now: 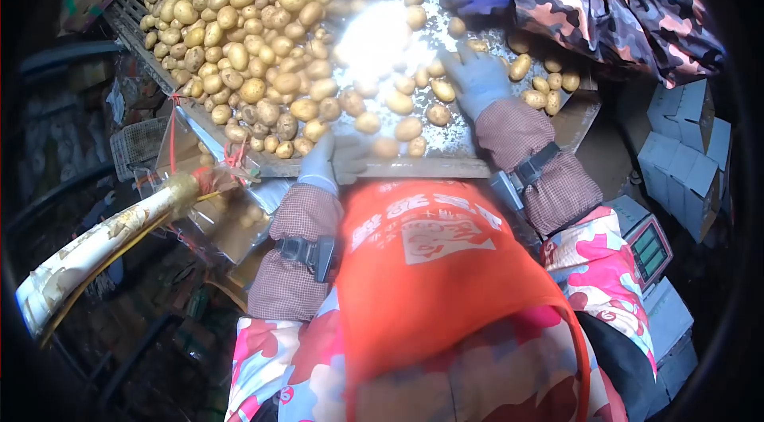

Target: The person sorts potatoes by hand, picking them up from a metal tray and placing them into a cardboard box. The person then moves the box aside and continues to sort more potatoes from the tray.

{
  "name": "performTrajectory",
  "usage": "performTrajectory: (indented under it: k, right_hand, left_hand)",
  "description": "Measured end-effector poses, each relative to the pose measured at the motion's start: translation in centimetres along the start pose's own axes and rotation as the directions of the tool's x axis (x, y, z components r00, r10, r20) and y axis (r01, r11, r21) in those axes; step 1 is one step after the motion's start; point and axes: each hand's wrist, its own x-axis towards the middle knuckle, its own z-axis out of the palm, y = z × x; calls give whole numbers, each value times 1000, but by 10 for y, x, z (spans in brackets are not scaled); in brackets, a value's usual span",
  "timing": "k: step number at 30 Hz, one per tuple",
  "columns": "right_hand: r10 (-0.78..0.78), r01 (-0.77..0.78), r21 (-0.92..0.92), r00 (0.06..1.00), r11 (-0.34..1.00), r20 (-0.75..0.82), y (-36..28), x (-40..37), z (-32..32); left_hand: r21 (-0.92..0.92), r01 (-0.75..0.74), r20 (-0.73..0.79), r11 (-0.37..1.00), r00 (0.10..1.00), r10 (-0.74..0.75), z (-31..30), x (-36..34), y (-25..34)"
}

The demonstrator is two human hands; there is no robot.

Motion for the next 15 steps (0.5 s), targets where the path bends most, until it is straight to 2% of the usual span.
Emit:
performTrajectory:
  k: [3,5,7,9,11,12,13,15]
  right_hand:
    - [146,-144,-23,980,989,132,-8,14,-8]
    - [179,-185,62,979,981,101,-6,18,-7]
    - [233,-243,223,970,944,72,-9,12,-15]
    - [202,-214,381,977,900,72,-26,-2,-29]
    - [81,-113,489,993,865,86,-53,-19,-41]
    - [21,-68,537,995,841,93,-63,-24,-45]
    - [-36,-28,571,994,820,101,-67,-25,-48]
    - [30,-77,475,994,877,106,-66,-8,-30]
  left_hand:
    - [12,14,50,1000,999,-14,-3,0,1]
    - [-25,25,70,999,997,-23,-3,1,2]
    - [-89,-21,305,996,951,47,3,-7,1]
    - [-240,62,432,969,901,49,26,-26,4]
    - [-437,265,480,859,877,-26,60,-55,12]
    - [-203,-60,424,977,894,143,60,-33,-7]
    - [66,-378,419,923,851,318,53,7,-38]
    - [225,-502,410,835,826,386,68,6,-32]
